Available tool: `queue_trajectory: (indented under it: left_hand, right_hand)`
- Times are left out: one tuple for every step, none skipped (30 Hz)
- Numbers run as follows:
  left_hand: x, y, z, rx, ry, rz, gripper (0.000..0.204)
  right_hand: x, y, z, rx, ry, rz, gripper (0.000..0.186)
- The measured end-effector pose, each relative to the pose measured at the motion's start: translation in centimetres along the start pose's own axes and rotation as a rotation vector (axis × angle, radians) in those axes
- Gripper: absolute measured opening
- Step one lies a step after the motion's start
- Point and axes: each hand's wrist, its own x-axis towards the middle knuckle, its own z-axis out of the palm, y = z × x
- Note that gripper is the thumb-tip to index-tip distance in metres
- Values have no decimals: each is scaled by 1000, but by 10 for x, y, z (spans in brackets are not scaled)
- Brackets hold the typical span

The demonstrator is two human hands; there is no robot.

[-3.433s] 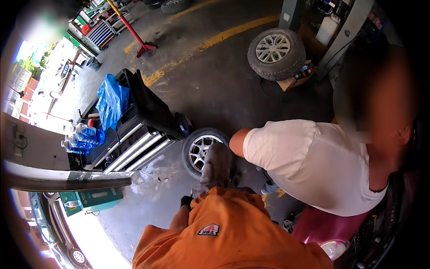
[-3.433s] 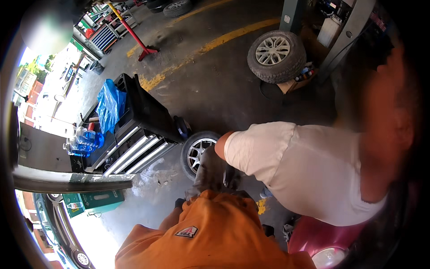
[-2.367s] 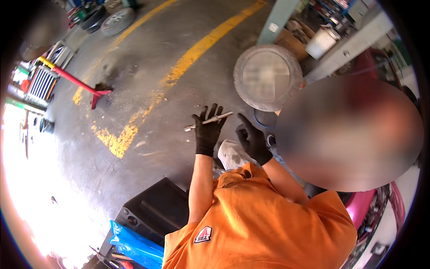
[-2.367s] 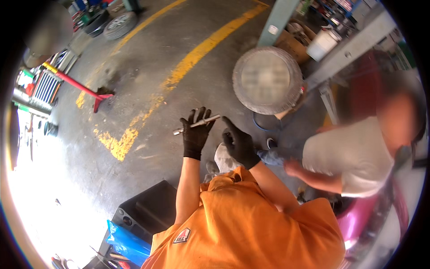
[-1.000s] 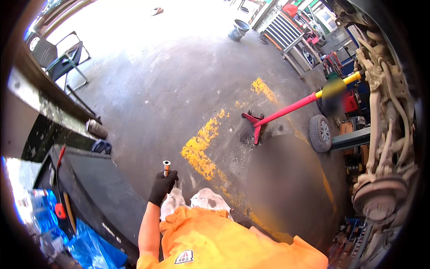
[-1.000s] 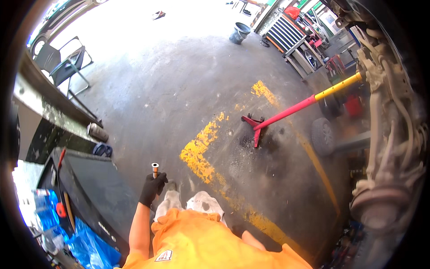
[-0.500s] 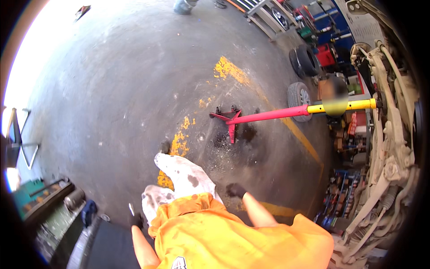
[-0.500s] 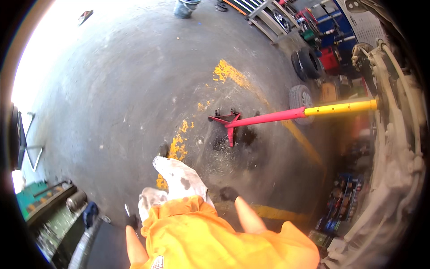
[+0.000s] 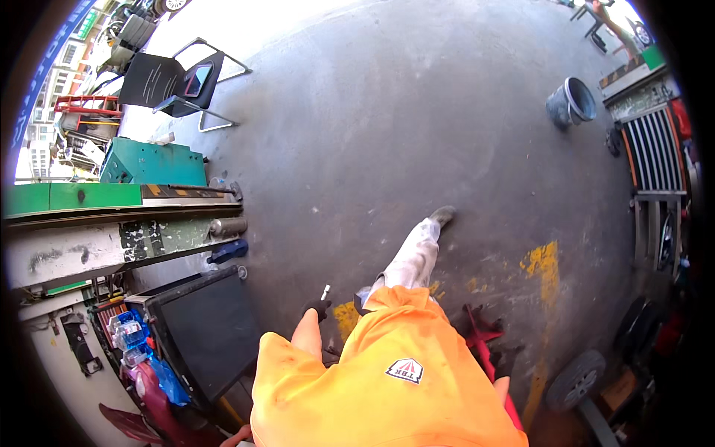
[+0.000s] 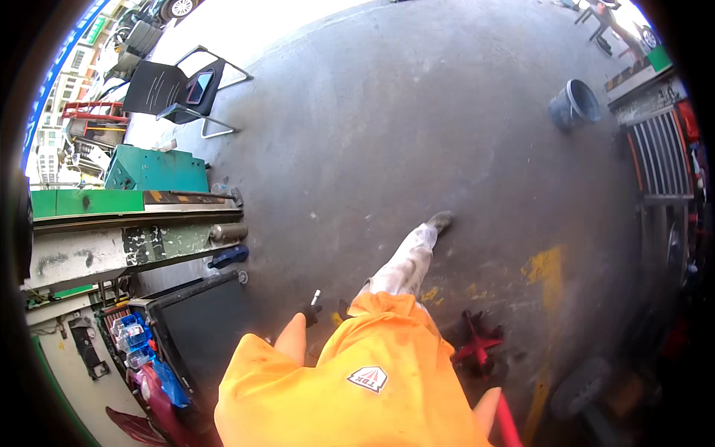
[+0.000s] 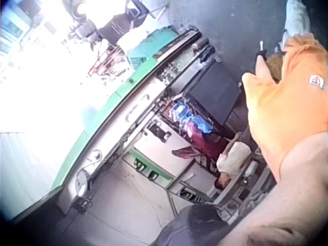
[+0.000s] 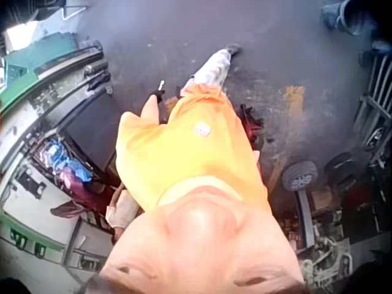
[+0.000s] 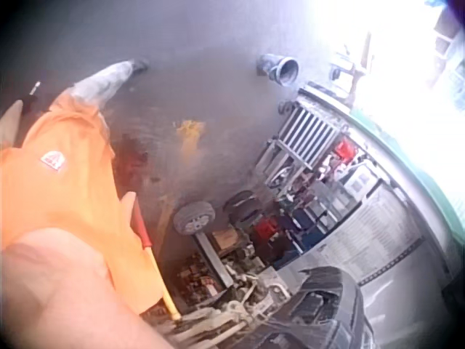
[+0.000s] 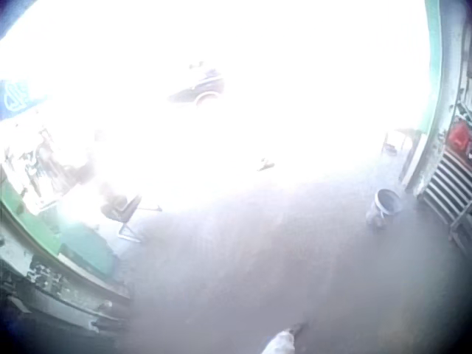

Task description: The person uses a wrench to tighten bolts on a car engine, moving to a tool chest to open drawers and select tools.

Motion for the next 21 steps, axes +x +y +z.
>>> queue_trajectory:
  left_hand:
    - [12,76,-30,-145,5,-109,49]
    - [22,152,-54,-303,19,-227,49]
    - [31,213,-75,-296,48,-181,47]
    - [39,268,-85,-204,65,-53,45]
    - [47,332,-99,-89,90,110,43]
    - [52,405,-115,-27,105,248,43]
    - [32,502,-138,-180,131,141,39]
    - [38,565,-151,-122,113,419,35]
    - [10,651,-165,-223,126,293,32]
    - [-4,719,-178,-205,132,350,29]
    - [-15,786,-188,-189,140,406,28]
    - [-19,844,-190,-110,192,471,29]
    - [12,890,-208,-36,307,555,29]
    - [41,934,-213,10,409,626,30]
    - [15,987,-205,48,381,643,31]
    - [-15,1041,-194,78,358,658,32]
    - [9,1063,-193,96,402,688,35]
    - [-1,1096,-164,91,292,667,30]
    - [-12,1117,-151,93,209,620,27]
    - [-21,1142,-122,65,121,604,25]
    - [-42,1160,-135,68,141,553,26]
  right_hand:
    - [10,-2,30,-11,-24,55,17]
    - [16,-15,51,-40,-37,94,17]
    - [18,-33,72,-68,-44,109,16]
    - [24,-62,84,-106,-44,111,16]
    - [33,-93,93,-118,-29,100,16]
    - [42,-120,93,-118,-3,92,15]
    - [53,-140,96,-103,18,94,15]
    - [51,-155,96,-85,53,106,15]
    - [56,-167,99,-65,75,123,14]
    - [65,-176,98,-51,93,141,14]
    - [79,-183,93,-27,109,165,14]
    - [90,-191,93,23,130,195,13]
    - [98,-241,109,242,163,231,19]
    - [124,-268,99,150,120,187,20]
    - [138,-257,96,53,85,146,22]
    - [156,-249,90,-150,39,49,23]
    - [180,-255,76,-513,-28,-160,25]
    - [196,-251,66,-796,-3,-325,26]
    - [207,-254,68,-1023,38,-459,28]
    - [226,-266,40,-1104,132,-494,29]
    - [240,-338,39,-1053,116,-665,32]
